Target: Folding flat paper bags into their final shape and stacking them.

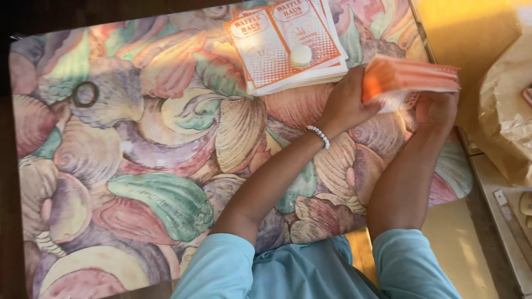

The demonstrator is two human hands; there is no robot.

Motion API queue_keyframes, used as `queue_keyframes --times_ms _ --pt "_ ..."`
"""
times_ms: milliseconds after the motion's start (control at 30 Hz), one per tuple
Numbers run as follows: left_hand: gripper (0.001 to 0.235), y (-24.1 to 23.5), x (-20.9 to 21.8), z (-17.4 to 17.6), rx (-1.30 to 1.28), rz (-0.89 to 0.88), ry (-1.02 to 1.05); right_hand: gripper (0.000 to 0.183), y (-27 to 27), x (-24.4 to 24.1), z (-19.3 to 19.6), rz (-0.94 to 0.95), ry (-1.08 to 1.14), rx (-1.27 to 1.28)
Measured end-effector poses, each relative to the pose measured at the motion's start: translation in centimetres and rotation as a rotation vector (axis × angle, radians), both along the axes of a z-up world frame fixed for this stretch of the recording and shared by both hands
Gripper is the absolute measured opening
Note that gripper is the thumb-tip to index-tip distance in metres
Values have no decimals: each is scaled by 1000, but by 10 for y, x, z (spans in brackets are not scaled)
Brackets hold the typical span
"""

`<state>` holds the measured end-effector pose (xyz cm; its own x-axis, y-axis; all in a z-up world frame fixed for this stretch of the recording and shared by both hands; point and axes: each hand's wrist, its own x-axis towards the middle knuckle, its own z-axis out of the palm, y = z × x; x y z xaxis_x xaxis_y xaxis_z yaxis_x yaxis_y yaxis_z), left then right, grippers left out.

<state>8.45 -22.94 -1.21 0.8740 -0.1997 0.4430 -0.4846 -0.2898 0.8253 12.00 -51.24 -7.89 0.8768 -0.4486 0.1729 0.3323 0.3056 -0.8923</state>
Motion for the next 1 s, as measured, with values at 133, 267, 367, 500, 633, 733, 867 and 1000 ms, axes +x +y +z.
queue_keyframes --times_ms 133,267,367,500,633,733,867,1000 --pt "105 4 -10 9 -146 3 134 29 71 -48 85 28 308 -605" --pt "105 5 -16 0 -332 -31 253 53 76 -46 91 170 312 -431" --pt "90 2 -8 -26 -322 -57 214 81 71 -40 73 323 169 -410" --pt "57 -1 -2 -28 -429 -41 256 51 57 -36 65 314 230 -358" --pt "62 12 -27 -2 -519 -104 504 19 36 -50 105 264 485 -828" --pt "88 47 -30 35 -383 -401 564 29 24 -43 159 554 491 -942" --pt "127 69 -31 74 135 -507 555 33 29 0 189 826 476 -1196" --pt "51 43 -34 28 104 -413 432 40 84 12 214 897 550 -1539"
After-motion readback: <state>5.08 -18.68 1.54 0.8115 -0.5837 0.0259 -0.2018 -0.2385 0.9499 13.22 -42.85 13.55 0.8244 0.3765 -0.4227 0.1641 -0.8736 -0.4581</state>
